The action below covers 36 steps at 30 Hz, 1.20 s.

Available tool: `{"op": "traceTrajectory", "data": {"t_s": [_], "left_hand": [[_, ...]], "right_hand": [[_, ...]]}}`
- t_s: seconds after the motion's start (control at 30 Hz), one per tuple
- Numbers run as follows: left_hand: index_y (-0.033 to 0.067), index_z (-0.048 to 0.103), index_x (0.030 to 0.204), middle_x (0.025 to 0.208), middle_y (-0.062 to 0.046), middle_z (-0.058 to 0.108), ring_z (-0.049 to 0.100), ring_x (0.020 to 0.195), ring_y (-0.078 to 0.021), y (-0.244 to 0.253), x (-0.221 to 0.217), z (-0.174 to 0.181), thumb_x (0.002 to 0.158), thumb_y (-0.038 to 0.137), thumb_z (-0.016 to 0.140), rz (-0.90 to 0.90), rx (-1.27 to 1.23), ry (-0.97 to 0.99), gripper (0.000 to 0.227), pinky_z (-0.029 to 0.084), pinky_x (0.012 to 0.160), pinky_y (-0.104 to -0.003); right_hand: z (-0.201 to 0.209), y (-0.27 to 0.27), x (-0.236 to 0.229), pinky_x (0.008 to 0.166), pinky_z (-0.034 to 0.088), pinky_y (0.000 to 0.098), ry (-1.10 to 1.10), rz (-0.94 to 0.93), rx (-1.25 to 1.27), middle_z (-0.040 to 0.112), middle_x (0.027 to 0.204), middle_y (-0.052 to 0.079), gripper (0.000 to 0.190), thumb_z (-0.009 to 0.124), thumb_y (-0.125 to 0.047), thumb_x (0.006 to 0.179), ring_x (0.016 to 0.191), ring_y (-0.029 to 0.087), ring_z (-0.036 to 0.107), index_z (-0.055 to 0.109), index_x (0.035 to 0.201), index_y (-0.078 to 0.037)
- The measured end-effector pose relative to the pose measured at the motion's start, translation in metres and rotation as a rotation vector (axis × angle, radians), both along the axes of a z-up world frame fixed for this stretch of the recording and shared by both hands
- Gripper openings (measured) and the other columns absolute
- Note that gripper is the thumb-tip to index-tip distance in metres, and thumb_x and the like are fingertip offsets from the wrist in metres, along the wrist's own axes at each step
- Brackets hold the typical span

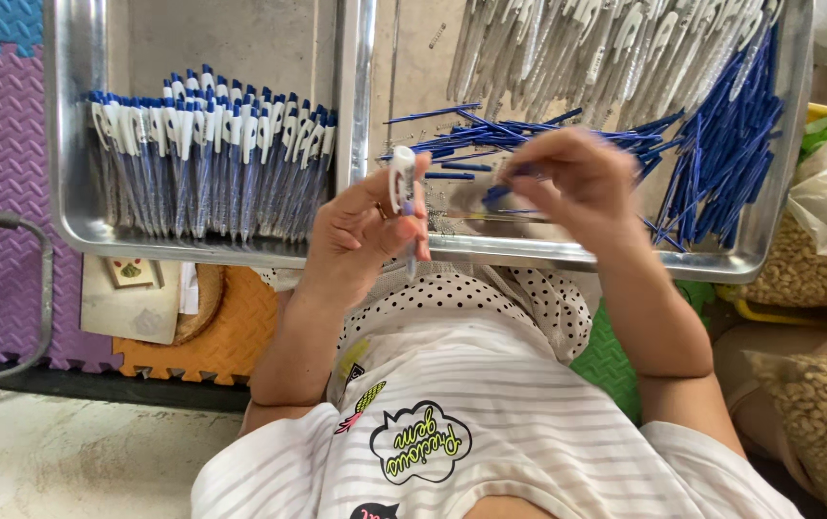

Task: The person assembles pens by hand, inserting blue ink refills and white pen caps into pen bodies, and then organizes the finished pens into a metal tray.

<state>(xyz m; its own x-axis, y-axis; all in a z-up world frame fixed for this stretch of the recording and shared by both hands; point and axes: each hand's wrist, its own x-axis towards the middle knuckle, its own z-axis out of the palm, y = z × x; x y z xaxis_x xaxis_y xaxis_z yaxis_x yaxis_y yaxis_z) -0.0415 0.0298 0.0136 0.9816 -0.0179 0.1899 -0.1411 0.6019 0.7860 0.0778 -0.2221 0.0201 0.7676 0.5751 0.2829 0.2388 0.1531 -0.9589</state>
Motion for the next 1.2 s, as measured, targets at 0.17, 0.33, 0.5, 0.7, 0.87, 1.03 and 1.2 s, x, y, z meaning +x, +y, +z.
{"op": "traceTrajectory", "data": {"t_s": [0.17,0.33,0.5,0.7,0.87,1.03,1.2], "left_hand": [[-0.0051,0.053,0.148,0.103,-0.02,0.067,0.074,0.081,-0.0228,-0.02,-0.001,0.002,0.097,0.001,0.073,-0.046,-0.039,0.036,0.055,0.072,0.075,-0.04],[-0.0038,0.058,0.146,0.106,-0.019,0.068,0.07,0.087,-0.0203,-0.031,-0.003,0.02,0.097,0.001,0.074,-0.09,0.054,0.034,0.052,0.071,0.071,-0.036],[0.0108,0.058,0.15,0.121,-0.006,0.057,0.059,0.102,-0.0163,-0.033,-0.012,0.023,0.105,0.003,0.07,-0.242,0.198,0.097,0.047,0.069,0.082,-0.025],[0.0025,0.056,0.15,0.119,-0.008,0.055,0.058,0.1,-0.0157,-0.04,-0.01,0.028,0.106,0.006,0.07,-0.259,0.243,0.023,0.046,0.069,0.079,-0.025],[0.0086,0.058,0.15,0.112,-0.005,0.052,0.054,0.1,-0.0147,-0.041,-0.009,0.031,0.106,0.009,0.071,-0.238,0.326,-0.01,0.045,0.066,0.075,-0.022],[0.0129,0.06,0.149,0.108,-0.001,0.05,0.055,0.096,-0.0109,-0.041,-0.009,0.032,0.107,0.014,0.071,-0.231,0.39,0.01,0.044,0.061,0.073,-0.02],[0.0143,0.062,0.148,0.101,0.001,0.06,0.055,0.088,-0.0086,-0.042,-0.007,0.038,0.105,0.012,0.074,-0.208,0.428,0.052,0.045,0.055,0.067,-0.018]], "right_hand": [[0.034,-0.021,-0.014,0.077,0.068,0.0424,0.254,0.022,0.342,0.065,0.089,0.037,0.026,0.066,-0.005,0.095,0.082,0.04,0.077,0.049,0.106,0.011],[0.038,-0.024,-0.019,0.078,0.069,0.0449,0.198,0.021,0.384,0.065,0.085,0.036,0.025,0.067,-0.006,0.093,0.08,0.04,0.079,0.051,0.103,0.01],[0.074,-0.017,-0.034,0.079,0.073,0.0427,0.025,-0.182,0.237,0.066,0.095,0.021,0.019,0.067,-0.014,0.104,0.085,0.029,0.073,0.055,0.111,-0.001],[0.088,-0.013,-0.029,0.08,0.075,0.046,-0.048,-0.212,0.185,0.061,0.098,0.015,0.021,0.067,-0.017,0.107,0.089,0.029,0.073,0.053,0.112,-0.001],[0.088,-0.015,-0.027,0.084,0.075,0.0452,-0.052,-0.17,0.144,0.065,0.101,0.017,0.019,0.067,-0.014,0.106,0.091,0.028,0.075,0.056,0.113,-0.001],[0.094,-0.015,-0.028,0.087,0.075,0.046,-0.009,-0.16,0.11,0.065,0.105,0.016,0.019,0.067,-0.014,0.106,0.094,0.028,0.075,0.055,0.114,-0.001],[0.104,-0.013,-0.027,0.088,0.075,0.0445,-0.03,-0.102,0.004,0.067,0.11,0.016,0.017,0.066,-0.004,0.106,0.096,0.034,0.08,0.055,0.117,0.002]]}}
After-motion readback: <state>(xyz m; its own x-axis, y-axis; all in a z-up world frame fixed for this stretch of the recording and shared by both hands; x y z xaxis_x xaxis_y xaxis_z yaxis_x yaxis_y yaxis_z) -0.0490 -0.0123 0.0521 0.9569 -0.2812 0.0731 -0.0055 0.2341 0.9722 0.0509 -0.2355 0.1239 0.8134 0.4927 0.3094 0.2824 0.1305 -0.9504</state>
